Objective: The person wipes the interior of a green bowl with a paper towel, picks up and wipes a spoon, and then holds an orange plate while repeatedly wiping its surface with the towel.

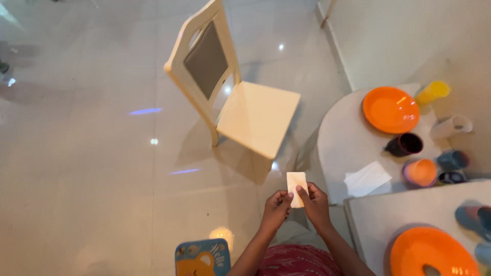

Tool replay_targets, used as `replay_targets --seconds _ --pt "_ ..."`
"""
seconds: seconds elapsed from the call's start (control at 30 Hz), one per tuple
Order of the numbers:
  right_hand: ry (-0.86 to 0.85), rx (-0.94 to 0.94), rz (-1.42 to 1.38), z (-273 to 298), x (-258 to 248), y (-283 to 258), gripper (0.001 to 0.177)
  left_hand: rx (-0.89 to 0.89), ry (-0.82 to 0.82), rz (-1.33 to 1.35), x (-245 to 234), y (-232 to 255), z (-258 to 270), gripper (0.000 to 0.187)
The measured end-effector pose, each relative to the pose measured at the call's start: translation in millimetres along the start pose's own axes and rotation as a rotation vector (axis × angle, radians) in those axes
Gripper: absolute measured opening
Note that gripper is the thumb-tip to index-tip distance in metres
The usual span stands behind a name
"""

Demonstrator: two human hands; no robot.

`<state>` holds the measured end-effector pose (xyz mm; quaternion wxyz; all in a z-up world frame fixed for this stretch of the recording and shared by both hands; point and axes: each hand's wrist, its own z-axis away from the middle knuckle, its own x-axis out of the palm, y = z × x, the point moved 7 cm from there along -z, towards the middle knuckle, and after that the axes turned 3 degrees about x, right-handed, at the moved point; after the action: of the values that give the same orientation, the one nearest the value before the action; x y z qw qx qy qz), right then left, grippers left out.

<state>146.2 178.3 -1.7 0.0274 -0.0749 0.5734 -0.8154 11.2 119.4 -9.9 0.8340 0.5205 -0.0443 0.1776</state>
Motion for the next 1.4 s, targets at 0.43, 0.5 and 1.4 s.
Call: replay_targets --seconds 0.43,0.5,1.4 --pt "0.115 0.011 0.157 -97 -89 -42 0.028 0.056 -0.114 0.028 97 19 -138 0.022" --pt "0.133 0.064 0.218 -105 -100 -38 0.028 0.077 -0.142 -0.013 110 13 -157 0.026" --pt "0.224 0.147 0.043 -132 -127 -29 0.025 -0.017 -0.158 -0.086 127 5 -198 0.024"
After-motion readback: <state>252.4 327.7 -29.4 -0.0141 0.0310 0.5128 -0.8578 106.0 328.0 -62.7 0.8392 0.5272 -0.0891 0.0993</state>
